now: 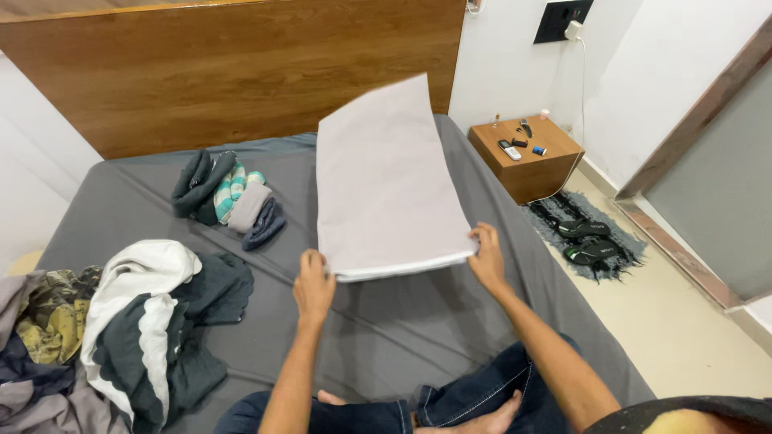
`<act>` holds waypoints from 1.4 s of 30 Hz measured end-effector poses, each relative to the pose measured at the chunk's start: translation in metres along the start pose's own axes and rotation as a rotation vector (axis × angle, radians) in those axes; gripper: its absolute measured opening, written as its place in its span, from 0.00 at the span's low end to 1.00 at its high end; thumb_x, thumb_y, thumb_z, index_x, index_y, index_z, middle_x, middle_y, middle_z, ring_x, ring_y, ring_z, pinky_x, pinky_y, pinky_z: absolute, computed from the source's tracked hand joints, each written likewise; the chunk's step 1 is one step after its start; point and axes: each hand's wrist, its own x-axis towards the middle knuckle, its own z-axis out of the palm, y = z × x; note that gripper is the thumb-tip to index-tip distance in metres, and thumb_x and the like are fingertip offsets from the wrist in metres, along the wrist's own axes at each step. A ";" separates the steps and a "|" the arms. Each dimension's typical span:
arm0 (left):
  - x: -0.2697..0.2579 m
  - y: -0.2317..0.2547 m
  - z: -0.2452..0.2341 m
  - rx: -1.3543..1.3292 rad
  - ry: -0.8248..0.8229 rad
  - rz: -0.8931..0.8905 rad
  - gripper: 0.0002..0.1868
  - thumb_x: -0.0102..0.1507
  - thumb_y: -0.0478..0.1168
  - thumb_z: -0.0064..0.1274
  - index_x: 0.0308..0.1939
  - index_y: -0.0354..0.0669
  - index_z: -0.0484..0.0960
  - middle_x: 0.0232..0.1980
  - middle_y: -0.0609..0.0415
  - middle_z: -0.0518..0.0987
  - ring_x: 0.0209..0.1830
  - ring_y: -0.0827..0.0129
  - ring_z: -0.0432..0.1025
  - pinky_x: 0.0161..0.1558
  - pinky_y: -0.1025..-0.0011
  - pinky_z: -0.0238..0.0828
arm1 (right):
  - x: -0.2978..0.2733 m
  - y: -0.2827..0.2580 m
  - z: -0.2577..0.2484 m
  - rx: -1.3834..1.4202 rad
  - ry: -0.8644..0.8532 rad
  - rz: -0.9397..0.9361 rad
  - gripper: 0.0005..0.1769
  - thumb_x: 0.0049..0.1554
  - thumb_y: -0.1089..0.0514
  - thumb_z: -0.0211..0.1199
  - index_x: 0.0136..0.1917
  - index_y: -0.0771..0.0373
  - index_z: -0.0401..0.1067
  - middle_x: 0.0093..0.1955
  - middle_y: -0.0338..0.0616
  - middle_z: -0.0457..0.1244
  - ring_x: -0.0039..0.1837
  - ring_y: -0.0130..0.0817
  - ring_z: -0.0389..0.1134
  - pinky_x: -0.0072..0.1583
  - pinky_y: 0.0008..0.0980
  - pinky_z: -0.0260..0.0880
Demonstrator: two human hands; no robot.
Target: The person sits on a bed and folds several pieces of clothing, including a light-colored shirt and a dark garment, into compact bundles. The person smooths and rolls the items, then places them into a growing stack on the bed.
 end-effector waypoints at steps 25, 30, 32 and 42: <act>-0.113 -0.081 0.056 0.092 -0.579 -0.140 0.22 0.56 0.36 0.62 0.54 0.53 0.81 0.53 0.54 0.78 0.55 0.55 0.75 0.53 0.59 0.73 | -0.083 0.106 0.016 -0.146 -0.589 0.385 0.15 0.46 0.61 0.67 0.49 0.57 0.80 0.44 0.47 0.72 0.49 0.43 0.76 0.53 0.38 0.74; -0.114 -0.088 0.063 0.113 -0.466 -0.076 0.14 0.59 0.37 0.58 0.49 0.51 0.85 0.50 0.54 0.79 0.54 0.56 0.75 0.53 0.60 0.73 | -0.080 0.105 0.013 -0.240 -0.565 0.205 0.17 0.42 0.65 0.68 0.47 0.58 0.83 0.44 0.49 0.71 0.48 0.44 0.73 0.51 0.39 0.73; -0.112 -0.095 0.070 0.083 -0.452 -0.075 0.08 0.63 0.42 0.56 0.45 0.49 0.87 0.49 0.54 0.79 0.54 0.57 0.75 0.54 0.60 0.73 | -0.079 0.104 0.013 -0.245 -0.577 0.261 0.14 0.45 0.60 0.70 0.47 0.58 0.83 0.44 0.48 0.71 0.47 0.42 0.74 0.51 0.39 0.73; -0.105 -0.143 0.126 0.000 -0.393 -0.427 0.22 0.65 0.57 0.51 0.49 0.45 0.87 0.59 0.50 0.78 0.58 0.51 0.73 0.56 0.55 0.71 | -0.071 0.099 0.029 -0.235 -0.503 0.517 0.25 0.58 0.38 0.63 0.47 0.63 0.79 0.40 0.51 0.71 0.46 0.46 0.74 0.51 0.45 0.70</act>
